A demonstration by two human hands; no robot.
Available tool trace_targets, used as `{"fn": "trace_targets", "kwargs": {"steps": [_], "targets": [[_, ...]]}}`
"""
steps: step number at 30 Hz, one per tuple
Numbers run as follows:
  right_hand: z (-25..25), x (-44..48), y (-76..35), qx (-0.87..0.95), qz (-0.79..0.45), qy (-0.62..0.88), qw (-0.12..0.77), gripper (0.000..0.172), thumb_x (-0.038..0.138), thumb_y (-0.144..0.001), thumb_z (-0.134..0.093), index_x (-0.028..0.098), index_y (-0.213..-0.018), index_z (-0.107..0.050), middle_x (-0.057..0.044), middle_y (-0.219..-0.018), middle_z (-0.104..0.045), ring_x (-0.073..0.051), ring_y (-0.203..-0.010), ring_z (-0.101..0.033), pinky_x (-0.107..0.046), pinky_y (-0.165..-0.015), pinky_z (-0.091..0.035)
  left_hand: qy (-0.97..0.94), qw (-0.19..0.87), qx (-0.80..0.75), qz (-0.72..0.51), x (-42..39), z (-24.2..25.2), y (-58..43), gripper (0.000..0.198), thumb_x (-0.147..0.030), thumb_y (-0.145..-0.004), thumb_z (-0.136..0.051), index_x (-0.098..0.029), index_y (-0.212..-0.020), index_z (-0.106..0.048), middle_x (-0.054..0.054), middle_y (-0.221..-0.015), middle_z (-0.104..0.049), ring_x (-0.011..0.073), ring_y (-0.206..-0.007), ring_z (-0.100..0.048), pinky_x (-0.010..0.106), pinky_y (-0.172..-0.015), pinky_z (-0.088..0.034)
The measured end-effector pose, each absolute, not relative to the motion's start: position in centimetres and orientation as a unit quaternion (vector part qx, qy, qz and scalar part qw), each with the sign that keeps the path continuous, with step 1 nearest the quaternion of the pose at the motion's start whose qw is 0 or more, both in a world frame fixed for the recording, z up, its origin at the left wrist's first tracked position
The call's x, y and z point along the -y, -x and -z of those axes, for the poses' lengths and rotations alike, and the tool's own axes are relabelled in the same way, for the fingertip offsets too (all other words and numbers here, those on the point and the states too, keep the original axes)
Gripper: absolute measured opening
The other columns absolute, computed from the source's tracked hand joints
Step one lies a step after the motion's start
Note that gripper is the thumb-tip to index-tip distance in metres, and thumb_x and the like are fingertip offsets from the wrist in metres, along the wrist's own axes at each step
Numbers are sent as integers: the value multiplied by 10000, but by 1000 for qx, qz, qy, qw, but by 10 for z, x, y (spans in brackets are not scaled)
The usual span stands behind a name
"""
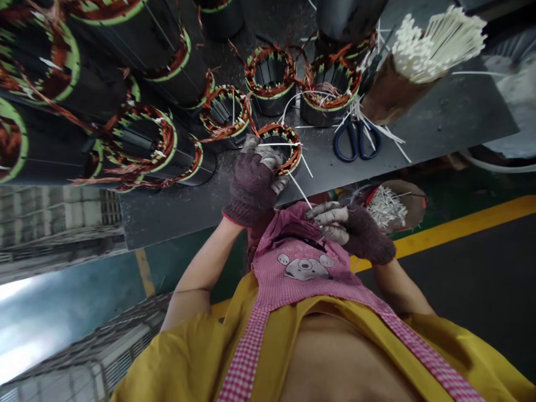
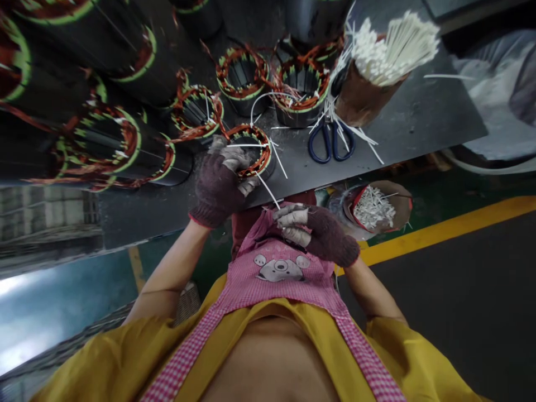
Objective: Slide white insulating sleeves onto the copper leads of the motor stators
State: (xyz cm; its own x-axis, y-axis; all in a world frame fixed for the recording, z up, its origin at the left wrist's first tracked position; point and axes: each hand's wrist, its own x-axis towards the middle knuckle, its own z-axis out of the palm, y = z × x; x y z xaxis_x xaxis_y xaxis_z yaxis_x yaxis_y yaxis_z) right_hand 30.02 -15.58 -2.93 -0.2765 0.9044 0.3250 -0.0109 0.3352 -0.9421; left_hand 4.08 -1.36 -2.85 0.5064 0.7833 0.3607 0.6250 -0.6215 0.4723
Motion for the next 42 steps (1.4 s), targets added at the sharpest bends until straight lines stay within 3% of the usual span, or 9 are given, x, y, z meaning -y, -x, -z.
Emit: {"fn": "trace_targets", "kwargs": {"steps": [6,14,19,23,29,36,42], "targets": [[27,158,-299,631,-472,386,479,131,322,-1053,-769,287,-1103,-885,-71,-1119,-899,-230,-1102,-860,-393,-968,-714,-854,139,-400,-302,14,31,-43,405,-629,-907,-838,-283,-1080,-716,111,-1186,-779,383,-1315,-712,674,-1376,-393],[22,167,-301,623,-457,403,491,168,257,-1028,-788,296,-1167,-874,-65,-1164,-896,-223,-1105,-859,-368,-955,-700,-822,209,-403,-344,15,29,-47,379,-627,-880,-875,-304,-950,-689,86,-1143,-757,364,-1300,-706,700,-1378,-373],[17,144,-280,599,-458,390,528,130,378,-1033,-793,294,-1080,-880,-76,-1205,-889,-235,-1116,-850,-402,-967,-704,-825,201,-406,-337,14,27,-48,405,-590,-818,-935,-297,-961,-696,70,-1140,-772,379,-1309,-704,700,-1385,-361],[12,128,-269,585,-472,367,549,148,402,-1029,-797,275,-1023,-873,-74,-1173,-893,-235,-1101,-851,-408,-968,-703,-838,188,-405,-315,12,26,-47,420,-599,-808,-935,-290,-969,-700,82,-1167,-789,400,-1311,-709,716,-1380,-360],[16,153,-291,587,-524,375,490,123,371,-1029,-809,270,-1039,-878,-74,-1119,-896,-229,-1061,-861,-384,-937,-705,-832,200,-408,-319,14,26,-48,385,-547,-865,-885,-293,-1107,-725,106,-1345,-784,406,-1428,-657,717,-1384,-354],[20,160,-292,590,-509,386,493,131,377,-1031,-805,273,-1065,-878,-67,-1105,-896,-226,-1064,-858,-384,-937,-698,-814,208,-431,-328,16,30,-51,396,-513,-812,-943,-301,-1053,-712,103,-1293,-785,414,-1419,-654,729,-1388,-357],[12,156,-292,583,-518,388,491,152,406,-1017,-823,263,-1010,-873,-78,-1077,-891,-239,-1033,-856,-390,-913,-701,-813,161,-454,-326,20,33,-54,419,-524,-814,-940,-275,-1043,-692,126,-1321,-751,437,-1483,-611,738,-1418,-287]]}}
